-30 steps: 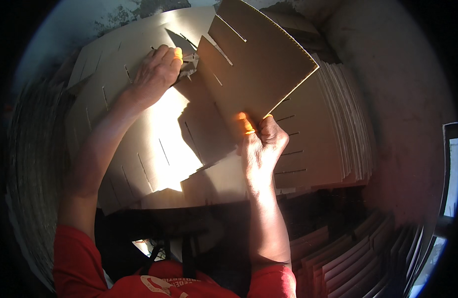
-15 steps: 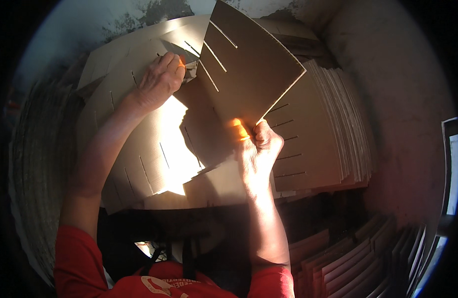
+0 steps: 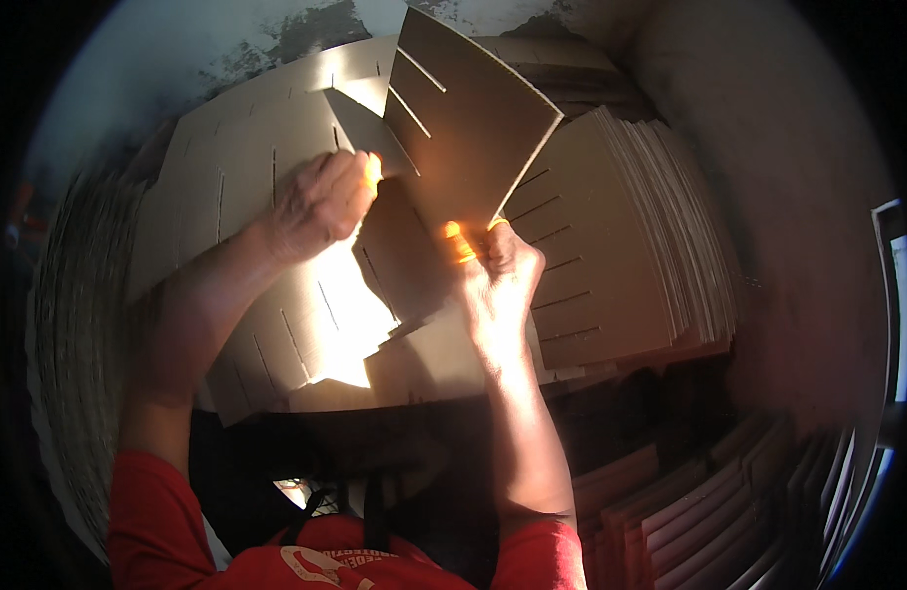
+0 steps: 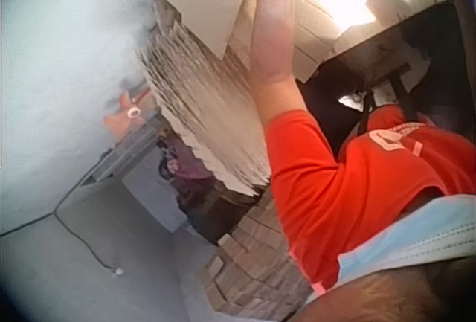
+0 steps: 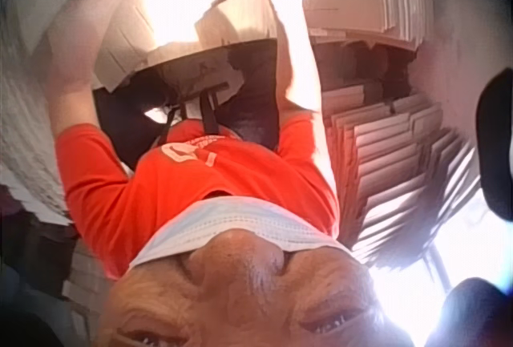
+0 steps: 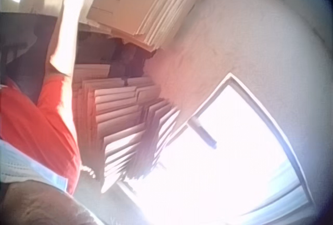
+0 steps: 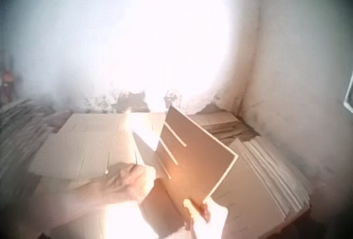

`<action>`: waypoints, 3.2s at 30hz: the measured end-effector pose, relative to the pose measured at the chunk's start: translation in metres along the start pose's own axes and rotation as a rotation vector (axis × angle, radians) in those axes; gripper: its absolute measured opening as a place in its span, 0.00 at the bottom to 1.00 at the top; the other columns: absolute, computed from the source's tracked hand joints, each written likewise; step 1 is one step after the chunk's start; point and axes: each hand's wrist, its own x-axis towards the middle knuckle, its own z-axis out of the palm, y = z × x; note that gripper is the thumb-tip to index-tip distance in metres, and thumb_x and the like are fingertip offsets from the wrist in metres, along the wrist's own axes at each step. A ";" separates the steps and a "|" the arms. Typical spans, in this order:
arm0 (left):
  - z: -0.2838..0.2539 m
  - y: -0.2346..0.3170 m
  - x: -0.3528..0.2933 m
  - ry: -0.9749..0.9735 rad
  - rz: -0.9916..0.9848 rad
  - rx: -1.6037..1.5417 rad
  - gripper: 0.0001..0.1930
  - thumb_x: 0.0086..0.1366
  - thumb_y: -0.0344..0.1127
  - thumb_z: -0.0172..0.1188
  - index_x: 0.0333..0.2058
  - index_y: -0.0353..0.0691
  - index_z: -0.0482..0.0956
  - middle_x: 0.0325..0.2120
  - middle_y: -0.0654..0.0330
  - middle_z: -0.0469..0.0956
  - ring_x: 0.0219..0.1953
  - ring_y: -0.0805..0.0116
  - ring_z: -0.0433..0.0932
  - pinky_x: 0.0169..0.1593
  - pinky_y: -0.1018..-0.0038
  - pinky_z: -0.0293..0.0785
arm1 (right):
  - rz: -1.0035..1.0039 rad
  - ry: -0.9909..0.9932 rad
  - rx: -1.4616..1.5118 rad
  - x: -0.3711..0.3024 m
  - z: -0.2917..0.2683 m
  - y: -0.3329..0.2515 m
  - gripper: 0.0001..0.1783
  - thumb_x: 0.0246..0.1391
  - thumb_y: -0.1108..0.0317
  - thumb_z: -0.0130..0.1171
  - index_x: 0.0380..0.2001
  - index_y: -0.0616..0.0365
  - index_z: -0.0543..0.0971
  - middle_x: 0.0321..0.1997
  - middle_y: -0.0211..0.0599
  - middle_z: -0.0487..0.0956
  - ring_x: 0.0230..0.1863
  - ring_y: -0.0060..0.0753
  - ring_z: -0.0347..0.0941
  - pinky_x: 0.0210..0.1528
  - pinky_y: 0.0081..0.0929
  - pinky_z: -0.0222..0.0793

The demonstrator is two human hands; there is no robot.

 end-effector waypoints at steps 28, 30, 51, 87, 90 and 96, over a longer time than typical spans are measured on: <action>0.125 -0.094 -0.071 -0.450 -0.636 0.003 0.13 0.56 0.23 0.57 0.42 0.29 0.74 0.47 0.49 0.72 0.52 0.53 0.70 0.56 0.59 0.65 | -0.183 0.097 -0.083 -0.009 0.006 -0.021 0.04 0.55 0.74 0.65 0.34 0.63 0.82 0.16 0.24 0.74 0.10 0.09 0.58 0.11 0.11 0.51; 0.117 -0.086 -0.064 -0.261 -0.546 0.084 0.03 0.58 0.24 0.54 0.27 0.34 0.76 0.35 0.53 0.76 0.41 0.61 0.74 0.49 0.65 0.68 | -0.165 0.111 -0.039 -0.010 0.007 -0.022 0.05 0.55 0.73 0.66 0.34 0.62 0.82 0.16 0.24 0.74 0.10 0.09 0.58 0.11 0.11 0.50; 0.098 -0.109 -0.036 0.304 -0.644 -0.287 0.04 0.57 0.24 0.59 0.24 0.34 0.75 0.25 0.51 0.76 0.31 0.52 0.76 0.38 0.62 0.73 | -0.123 0.089 0.012 -0.011 0.011 -0.023 0.04 0.54 0.73 0.67 0.33 0.61 0.82 0.15 0.20 0.71 0.12 0.07 0.56 0.13 0.12 0.46; -0.003 -0.013 0.023 0.101 -0.015 -0.064 0.06 0.43 0.22 0.61 0.23 0.31 0.74 0.35 0.44 0.78 0.31 0.61 0.75 0.31 0.71 0.76 | -0.146 0.034 0.001 -0.010 0.000 -0.028 0.06 0.55 0.73 0.66 0.36 0.61 0.80 0.17 0.21 0.71 0.12 0.08 0.54 0.14 0.13 0.46; -0.005 -0.007 0.019 0.065 -0.107 -0.172 0.07 0.42 0.21 0.61 0.23 0.30 0.75 0.35 0.43 0.78 0.31 0.61 0.75 0.30 0.70 0.75 | -0.284 0.059 -0.072 -0.010 -0.002 -0.031 0.07 0.55 0.73 0.66 0.36 0.61 0.80 0.18 0.23 0.72 0.12 0.08 0.56 0.14 0.13 0.48; -0.040 0.037 0.025 -0.056 0.183 0.159 0.05 0.41 0.20 0.61 0.21 0.30 0.75 0.30 0.44 0.78 0.29 0.62 0.76 0.26 0.74 0.73 | -0.282 0.131 -0.100 -0.016 -0.012 -0.037 0.05 0.56 0.80 0.60 0.37 0.64 0.79 0.21 0.28 0.77 0.14 0.11 0.63 0.15 0.13 0.54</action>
